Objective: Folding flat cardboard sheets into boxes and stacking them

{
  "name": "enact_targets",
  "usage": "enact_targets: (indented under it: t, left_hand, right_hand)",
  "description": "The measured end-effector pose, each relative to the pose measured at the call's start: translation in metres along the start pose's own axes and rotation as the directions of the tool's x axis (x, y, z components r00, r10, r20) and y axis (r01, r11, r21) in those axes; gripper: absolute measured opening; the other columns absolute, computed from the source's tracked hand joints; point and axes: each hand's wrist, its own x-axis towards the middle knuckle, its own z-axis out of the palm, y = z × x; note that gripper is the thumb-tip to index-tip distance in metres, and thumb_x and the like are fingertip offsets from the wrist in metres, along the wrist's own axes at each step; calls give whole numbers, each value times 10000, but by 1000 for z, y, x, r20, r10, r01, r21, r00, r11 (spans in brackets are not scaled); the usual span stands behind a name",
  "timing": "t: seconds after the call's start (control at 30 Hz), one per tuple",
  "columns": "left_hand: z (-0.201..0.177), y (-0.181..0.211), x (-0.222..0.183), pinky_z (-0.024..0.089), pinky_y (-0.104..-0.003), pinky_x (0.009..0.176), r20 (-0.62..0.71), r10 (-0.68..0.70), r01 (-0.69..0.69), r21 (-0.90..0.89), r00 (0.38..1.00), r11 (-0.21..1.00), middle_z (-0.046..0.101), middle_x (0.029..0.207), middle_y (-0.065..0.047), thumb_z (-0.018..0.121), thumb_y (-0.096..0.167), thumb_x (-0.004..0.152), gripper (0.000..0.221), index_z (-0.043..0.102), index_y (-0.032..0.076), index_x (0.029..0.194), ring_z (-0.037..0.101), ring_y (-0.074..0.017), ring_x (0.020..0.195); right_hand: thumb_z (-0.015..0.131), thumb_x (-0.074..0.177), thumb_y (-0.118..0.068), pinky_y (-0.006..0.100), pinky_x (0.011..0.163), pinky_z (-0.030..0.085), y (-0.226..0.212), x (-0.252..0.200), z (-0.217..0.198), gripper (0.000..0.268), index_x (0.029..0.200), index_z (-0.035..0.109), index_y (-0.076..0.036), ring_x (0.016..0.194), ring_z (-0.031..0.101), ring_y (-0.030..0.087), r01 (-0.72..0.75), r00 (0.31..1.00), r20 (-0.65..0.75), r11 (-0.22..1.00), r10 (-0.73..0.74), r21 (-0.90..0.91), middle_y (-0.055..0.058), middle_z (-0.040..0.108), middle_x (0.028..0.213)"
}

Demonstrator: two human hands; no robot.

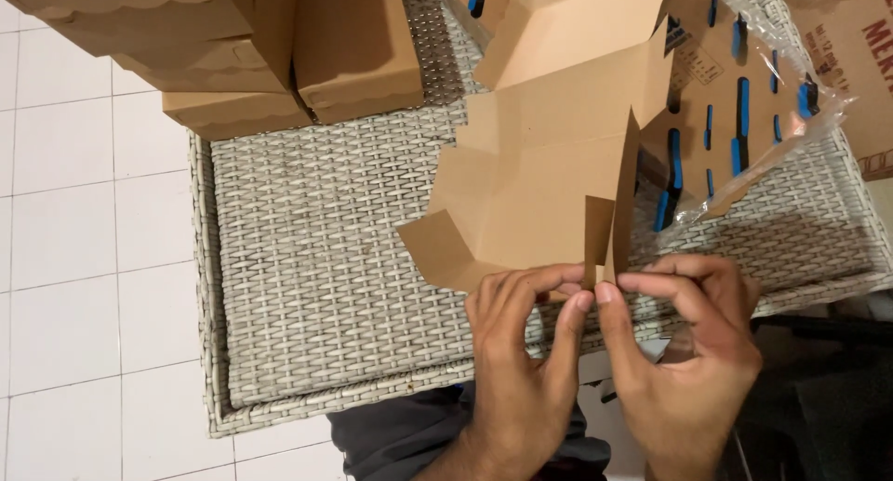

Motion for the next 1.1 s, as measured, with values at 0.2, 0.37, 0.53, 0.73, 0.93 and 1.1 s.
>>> enact_targets:
  t: [0.2,0.37,0.53,0.73,0.93,1.1]
  left_hand:
    - [-2,-1,1,350,-367,997,-6,-65,65,37,998,997,607,1105,-7,635,276,987,146,725,194,1066,562,-195,1124]
    - [2,1,1,317,-379,1050,-30,-77,76,-29,997,997,615,1167,-30,619,223,985,115,717,187,1033,554,-205,1195]
    - [2,-2,1,332,-377,1077,-40,-70,67,-89,997,994,620,1187,-46,601,199,1004,115,682,168,1080,557,-210,1198]
    - [-4,0,4,370,-345,1047,8,-41,42,-63,999,997,648,1162,-39,624,227,994,100,689,182,1054,604,-190,1167]
    - [-12,1,10,360,-336,994,168,-99,104,-23,981,994,757,1081,64,589,275,1000,160,682,184,1093,657,-155,1045]
    - [-17,5,16,393,-322,969,216,-97,112,-60,972,992,748,1050,46,547,287,1023,200,693,178,1105,685,-143,984]
  right_hand:
    - [783,966,-15,350,973,422,-1,-1,3,73,957,719,17,1042,564,251,-10,1000,6,999,10,41,124,587,1002]
    - [763,973,24,346,955,443,-4,-1,6,61,961,707,45,1010,560,253,3,1000,0,997,-3,82,135,577,991]
    - [757,975,-15,340,913,470,-6,3,6,55,956,738,33,995,573,243,6,1000,20,995,-8,96,136,589,984]
    - [733,972,27,297,923,488,10,2,8,69,977,668,49,1028,601,216,-73,996,63,969,60,234,146,568,1037]
    - [721,963,71,291,929,484,13,0,10,65,986,662,61,1009,593,215,-72,997,47,949,60,306,153,571,1025]
    - [713,990,34,318,909,463,9,1,6,54,956,675,53,1006,593,232,-66,998,34,969,59,238,153,580,1006]
